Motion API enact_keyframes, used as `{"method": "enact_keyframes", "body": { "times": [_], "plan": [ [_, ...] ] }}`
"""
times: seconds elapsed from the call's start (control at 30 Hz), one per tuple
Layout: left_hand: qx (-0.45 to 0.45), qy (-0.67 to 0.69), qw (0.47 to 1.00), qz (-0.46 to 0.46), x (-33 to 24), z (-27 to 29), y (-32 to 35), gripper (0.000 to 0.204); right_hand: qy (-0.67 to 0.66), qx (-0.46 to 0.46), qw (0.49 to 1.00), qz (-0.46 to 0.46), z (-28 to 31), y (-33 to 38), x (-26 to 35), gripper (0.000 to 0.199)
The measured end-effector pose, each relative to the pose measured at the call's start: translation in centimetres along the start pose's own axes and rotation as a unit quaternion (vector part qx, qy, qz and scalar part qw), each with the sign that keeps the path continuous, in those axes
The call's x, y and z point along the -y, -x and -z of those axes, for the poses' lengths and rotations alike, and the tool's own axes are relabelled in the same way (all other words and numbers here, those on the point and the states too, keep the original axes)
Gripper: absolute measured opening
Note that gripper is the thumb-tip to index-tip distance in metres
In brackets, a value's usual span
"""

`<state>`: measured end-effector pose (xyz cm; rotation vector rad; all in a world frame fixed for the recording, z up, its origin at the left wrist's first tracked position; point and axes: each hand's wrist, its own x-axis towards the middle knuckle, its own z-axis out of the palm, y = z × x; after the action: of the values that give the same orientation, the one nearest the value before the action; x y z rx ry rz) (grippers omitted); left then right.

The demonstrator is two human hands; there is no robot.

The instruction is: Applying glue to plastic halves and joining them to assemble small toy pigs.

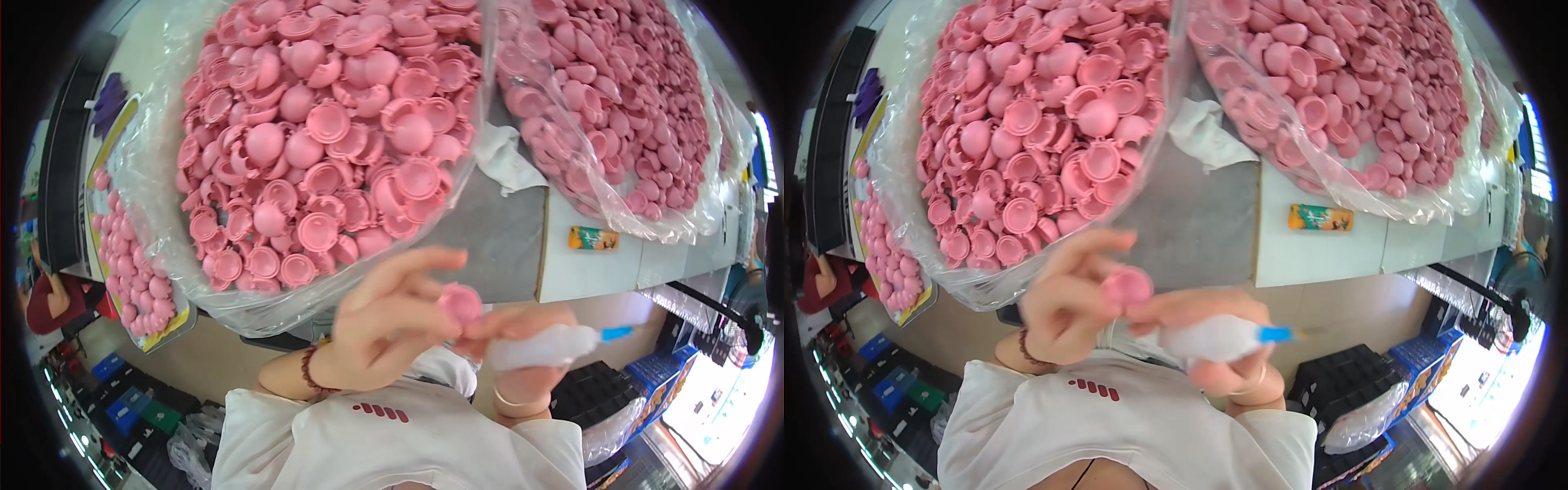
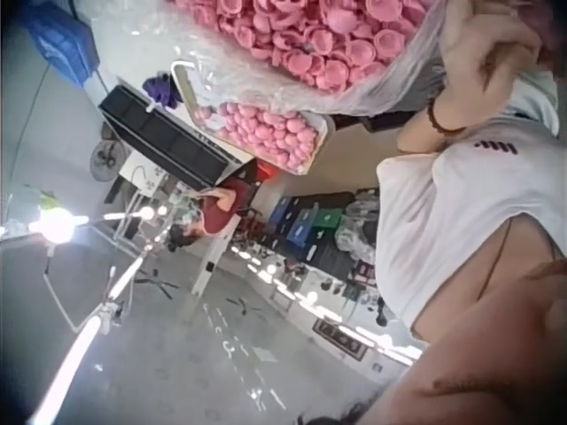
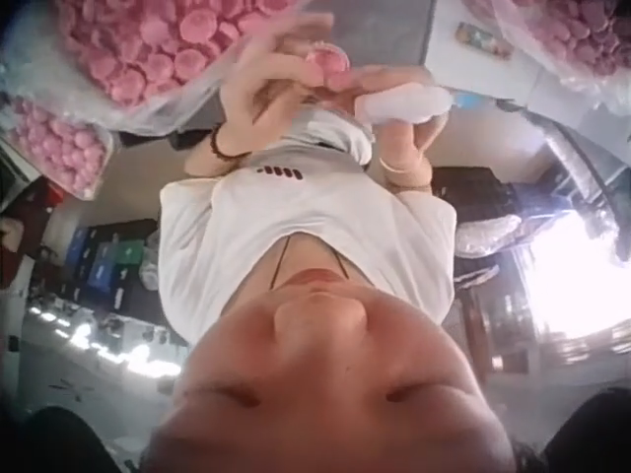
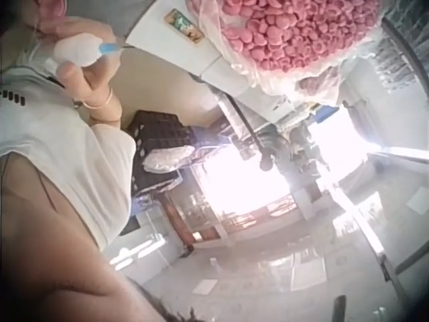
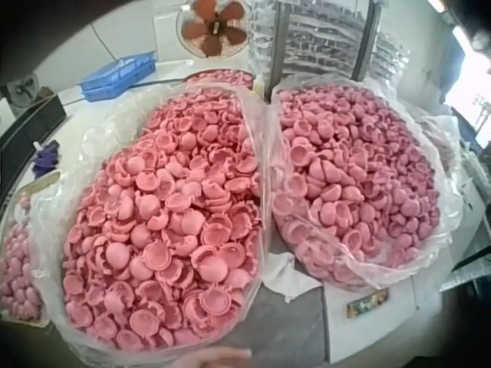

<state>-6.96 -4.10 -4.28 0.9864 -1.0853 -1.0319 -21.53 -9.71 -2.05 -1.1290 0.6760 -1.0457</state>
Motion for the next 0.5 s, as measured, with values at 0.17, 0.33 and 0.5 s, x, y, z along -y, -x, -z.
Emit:
{"method": "enact_keyframes", "body": {
  "times": [0.17, 0.33, 0.5],
  "plan": [
    [0.049, 0.243, 0.969, 0.023, 2.4, -1.7, -0.6, 0.027, -0.019, 0.010, 0.998, -0.052, 1.6, -0.1, 0.0, 0.046],
    [-0.008, 0.292, 0.944, 0.152, 0.4, -1.6, -1.0, 0.033, 0.064, -0.092, 0.989, 0.100, 3.3, -0.8, 0.8, 0.044],
    [0.019, 0.248, 0.961, 0.116, 0.9, -1.3, -1.3, 0.042, 0.117, 0.086, 0.929, 0.340, 4.9, -2.4, 1.3, 0.042]
  ]
}}
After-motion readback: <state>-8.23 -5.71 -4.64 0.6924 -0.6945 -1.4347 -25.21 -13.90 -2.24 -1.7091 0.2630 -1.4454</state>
